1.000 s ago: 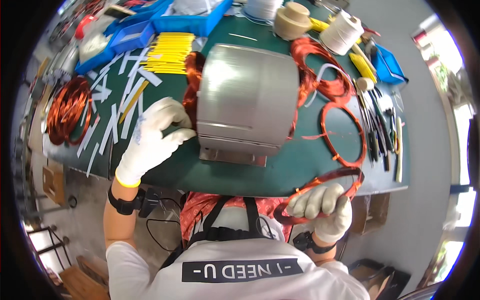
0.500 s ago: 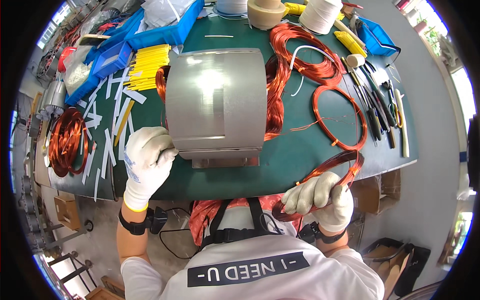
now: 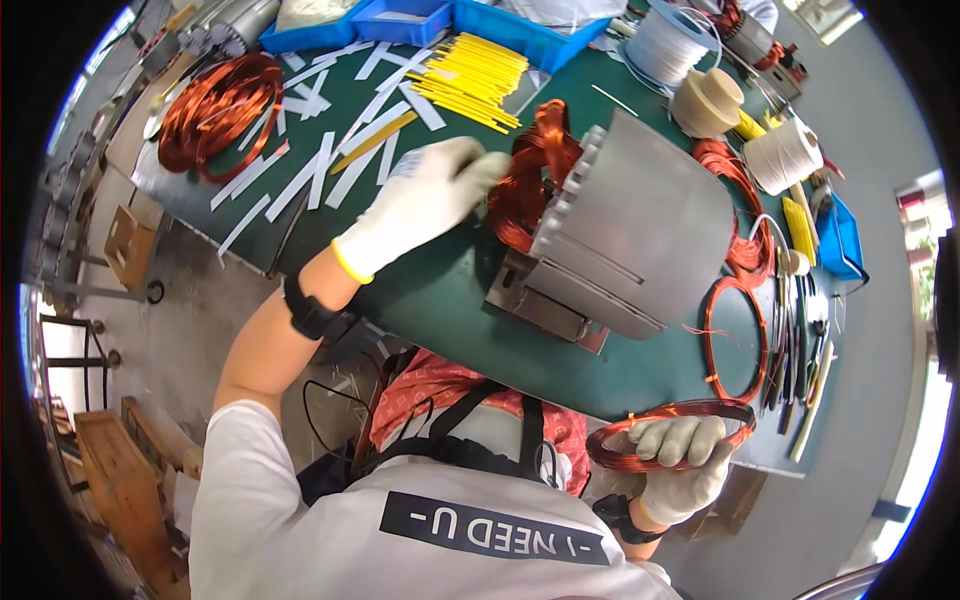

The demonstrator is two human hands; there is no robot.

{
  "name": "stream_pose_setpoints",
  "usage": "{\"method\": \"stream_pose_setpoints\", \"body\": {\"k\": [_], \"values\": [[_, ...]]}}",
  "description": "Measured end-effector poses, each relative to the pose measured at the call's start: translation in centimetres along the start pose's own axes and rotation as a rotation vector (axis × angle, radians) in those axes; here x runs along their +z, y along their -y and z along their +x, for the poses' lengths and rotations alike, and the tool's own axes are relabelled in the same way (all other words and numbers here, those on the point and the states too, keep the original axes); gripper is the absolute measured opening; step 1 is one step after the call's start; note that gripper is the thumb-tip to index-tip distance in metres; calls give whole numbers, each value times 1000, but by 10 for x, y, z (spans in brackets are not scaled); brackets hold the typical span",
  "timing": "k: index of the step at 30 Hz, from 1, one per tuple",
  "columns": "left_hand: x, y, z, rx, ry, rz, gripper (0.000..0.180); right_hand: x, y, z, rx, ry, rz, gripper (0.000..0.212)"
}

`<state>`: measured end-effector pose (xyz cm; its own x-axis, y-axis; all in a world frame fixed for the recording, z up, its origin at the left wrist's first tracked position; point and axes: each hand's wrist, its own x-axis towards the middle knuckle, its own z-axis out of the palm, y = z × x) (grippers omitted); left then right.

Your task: The person inserts copper wire coils into the slots of a motor stator, handles a motor housing, and uses a thin tool to press the wires into place.

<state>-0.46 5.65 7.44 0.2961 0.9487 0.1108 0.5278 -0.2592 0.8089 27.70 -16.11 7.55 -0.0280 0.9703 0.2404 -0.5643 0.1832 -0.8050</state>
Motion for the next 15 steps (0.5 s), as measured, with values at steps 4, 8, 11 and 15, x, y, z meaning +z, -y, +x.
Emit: {"method": "stream_pose_setpoints", "body": {"k": [4, 8, 11, 15], "values": [[8, -1, 21, 132, -53, 390, 48, 7, 2, 3, 27, -3, -87, 39], [14, 30, 32, 107, 108, 193, 58, 6, 2, 4, 27, 48, -46, 39], [5, 13, 21, -70, 216, -140, 65, 8, 0, 1, 8, -21, -97, 40], [-5, -20, 3, -282, 460, 82, 47, -1, -4, 0, -22, -41, -32, 42]]}}
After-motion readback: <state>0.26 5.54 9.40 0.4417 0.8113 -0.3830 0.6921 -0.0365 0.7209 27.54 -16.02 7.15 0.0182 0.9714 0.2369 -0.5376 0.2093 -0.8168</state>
